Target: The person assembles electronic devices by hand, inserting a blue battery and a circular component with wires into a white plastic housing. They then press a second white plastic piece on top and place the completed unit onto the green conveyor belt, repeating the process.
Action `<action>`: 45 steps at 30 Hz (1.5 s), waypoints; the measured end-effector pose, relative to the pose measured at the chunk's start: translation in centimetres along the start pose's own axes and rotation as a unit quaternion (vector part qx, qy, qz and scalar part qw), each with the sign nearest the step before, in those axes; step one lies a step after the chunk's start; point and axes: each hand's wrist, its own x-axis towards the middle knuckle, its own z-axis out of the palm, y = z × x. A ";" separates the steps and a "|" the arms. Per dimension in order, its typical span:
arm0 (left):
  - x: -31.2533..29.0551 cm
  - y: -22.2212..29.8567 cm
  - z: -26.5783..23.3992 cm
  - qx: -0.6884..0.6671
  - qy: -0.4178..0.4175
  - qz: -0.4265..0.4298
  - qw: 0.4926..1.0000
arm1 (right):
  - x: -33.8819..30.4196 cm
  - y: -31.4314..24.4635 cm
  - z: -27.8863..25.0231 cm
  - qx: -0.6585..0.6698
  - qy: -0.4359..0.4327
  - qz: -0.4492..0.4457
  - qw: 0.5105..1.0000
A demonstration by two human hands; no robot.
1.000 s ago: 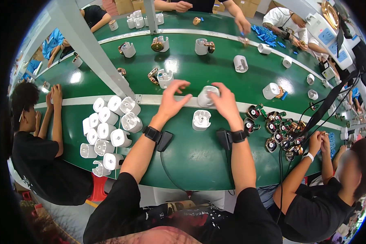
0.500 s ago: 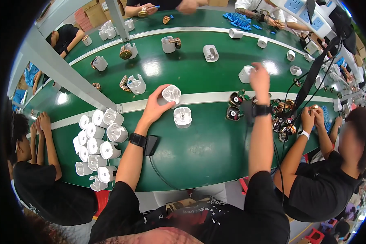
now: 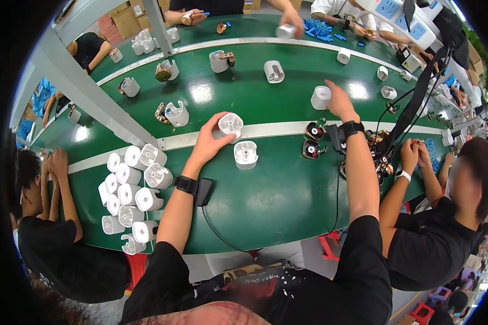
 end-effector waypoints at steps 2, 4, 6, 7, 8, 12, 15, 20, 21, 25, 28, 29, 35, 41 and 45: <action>0.2 0.1 0.1 -0.001 0.003 0.003 1.000 | 0.8 2.3 -0.4 0.063 -0.007 0.022 0.998; 0.4 0.2 0.5 -0.005 -0.001 0.000 1.000 | 1.4 5.6 -0.6 0.014 0.022 -0.002 1.000; 0.4 0.1 0.5 -0.007 0.002 -0.002 1.000 | 2.0 6.9 -0.8 -0.079 0.076 -0.054 0.992; 0.3 0.0 0.2 -0.008 0.004 0.000 1.000 | 2.1 6.4 -0.6 -0.078 0.075 -0.059 0.992; 0.0 -0.3 -0.2 -0.005 0.008 -0.001 1.000 | 1.7 4.9 -0.1 -0.086 0.040 -0.063 0.993; 0.2 -0.7 -0.1 0.010 0.008 0.006 1.000 | 1.5 3.2 0.1 -0.078 -0.039 -0.055 0.995; 0.2 -0.8 0.1 0.015 0.006 0.010 1.000 | 1.8 5.0 0.6 -0.015 -0.073 -0.019 0.997; 0.3 -0.9 0.1 0.005 0.006 0.014 1.000 | 2.5 8.8 1.8 0.086 -0.099 0.035 0.991; 0.4 -0.9 0.1 0.001 0.006 0.015 1.000 | 2.5 9.5 1.9 0.099 -0.113 0.050 0.987; 0.0 -0.7 -0.4 0.028 0.019 0.031 0.999 | 2.6 8.4 3.0 0.071 -0.050 0.049 0.995; -0.4 -1.3 -0.5 0.025 0.029 0.030 0.999 | 2.6 7.7 4.8 0.024 0.032 0.094 0.995; -0.2 -1.4 -0.5 0.019 0.027 0.034 0.999 | 2.9 8.3 5.6 -0.005 0.079 0.155 0.985; -0.3 -1.3 -0.2 0.020 0.025 0.026 0.999 | 4.5 9.6 6.3 0.266 -0.004 0.278 0.923; 0.0 0.0 -0.3 0.018 0.009 0.000 1.000 | 5.9 6.8 4.7 0.316 -0.018 0.295 0.902; 0.0 -0.4 0.2 0.029 0.010 0.013 0.999 | 6.3 6.8 5.1 0.270 0.022 0.289 0.918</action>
